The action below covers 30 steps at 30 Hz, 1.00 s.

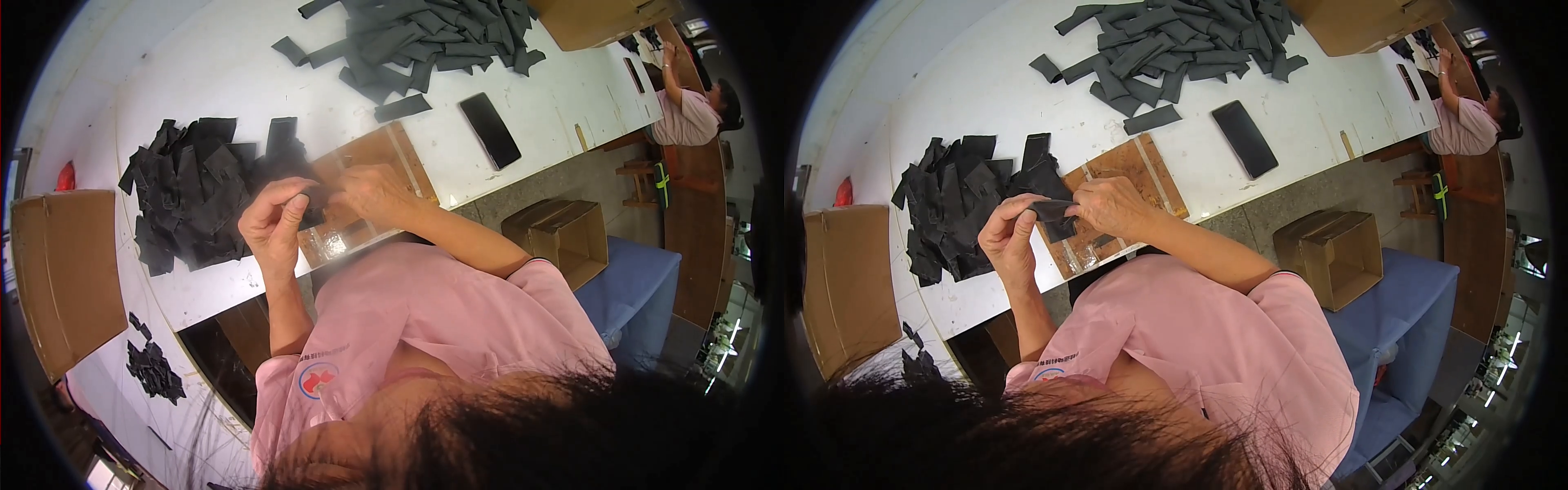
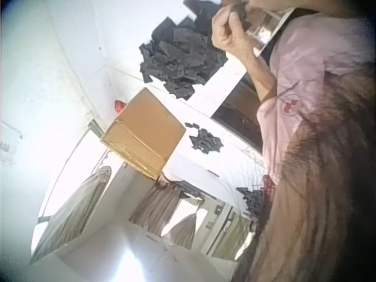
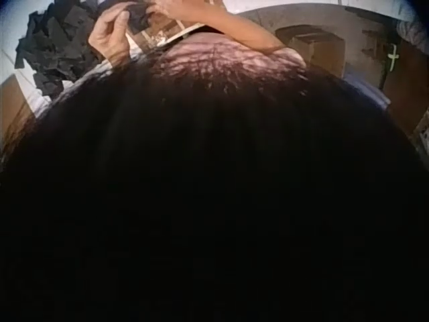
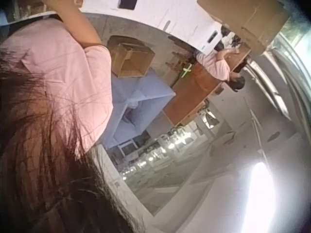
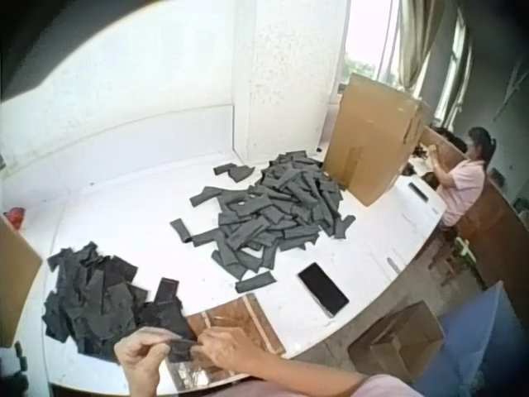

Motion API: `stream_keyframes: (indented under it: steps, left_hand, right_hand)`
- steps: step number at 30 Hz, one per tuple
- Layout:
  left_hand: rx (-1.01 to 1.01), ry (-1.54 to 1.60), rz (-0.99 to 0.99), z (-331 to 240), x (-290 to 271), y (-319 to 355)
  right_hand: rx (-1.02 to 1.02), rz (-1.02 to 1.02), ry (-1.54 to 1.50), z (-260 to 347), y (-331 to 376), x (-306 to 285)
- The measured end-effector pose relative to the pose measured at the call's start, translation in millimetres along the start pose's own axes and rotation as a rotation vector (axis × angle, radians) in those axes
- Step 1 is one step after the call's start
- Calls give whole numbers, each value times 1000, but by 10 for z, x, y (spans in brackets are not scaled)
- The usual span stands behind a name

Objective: The recorder is applying adhesive strips to black foam rectangular pieces at a manufacturing workbench.

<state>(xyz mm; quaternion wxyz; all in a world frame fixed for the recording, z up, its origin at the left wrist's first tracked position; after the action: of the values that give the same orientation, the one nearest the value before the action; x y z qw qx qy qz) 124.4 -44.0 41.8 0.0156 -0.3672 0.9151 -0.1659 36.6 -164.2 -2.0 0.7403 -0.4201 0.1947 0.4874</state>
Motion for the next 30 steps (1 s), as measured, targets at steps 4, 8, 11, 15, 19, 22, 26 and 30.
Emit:
stream_keyframes:
  steps: [4, 8, 11, 15, 19, 22, 26, 30]
  left_hand:
    - [-46, -22, 15, -43, 49, -44]
    - [-35, -69, 95, -45, 138, -117]
    - [-33, -160, 75, -87, 155, -107]
    - [-44, -82, 67, -17, 53, -45]
    - [-19, -81, 116, 6, 70, -59]
    - [-36, -72, 103, 17, 86, -53]
    - [-50, -51, 61, 21, 94, -34]
    - [-103, -44, 16, 99, -37, -7]
  right_hand:
    - [23, -58, 31, -1, 30, 9]
    - [-35, -36, 183, -48, 88, 10]
    - [-38, -122, 114, -81, 134, 101]
    - [19, -210, -38, -54, 143, 149]
    - [10, -214, -81, -75, 168, 162]
    - [13, -231, -74, -74, 178, 169]
    - [22, -225, -61, -76, 170, 185]
    - [-2, -242, -93, -85, 150, 216]
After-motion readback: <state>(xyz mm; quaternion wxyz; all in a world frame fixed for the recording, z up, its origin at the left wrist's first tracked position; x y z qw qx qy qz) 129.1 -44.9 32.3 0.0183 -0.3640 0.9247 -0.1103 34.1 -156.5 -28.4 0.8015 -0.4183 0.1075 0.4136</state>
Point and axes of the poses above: each hand's wrist, its own y-axis away from the middle knuckle, its own x-axis out of the palm, z = x × y, the point moved 3 cm from there along -y, towards the middle knuckle, and after that the axes turned 1 degree about z, right-handed, at the moved point
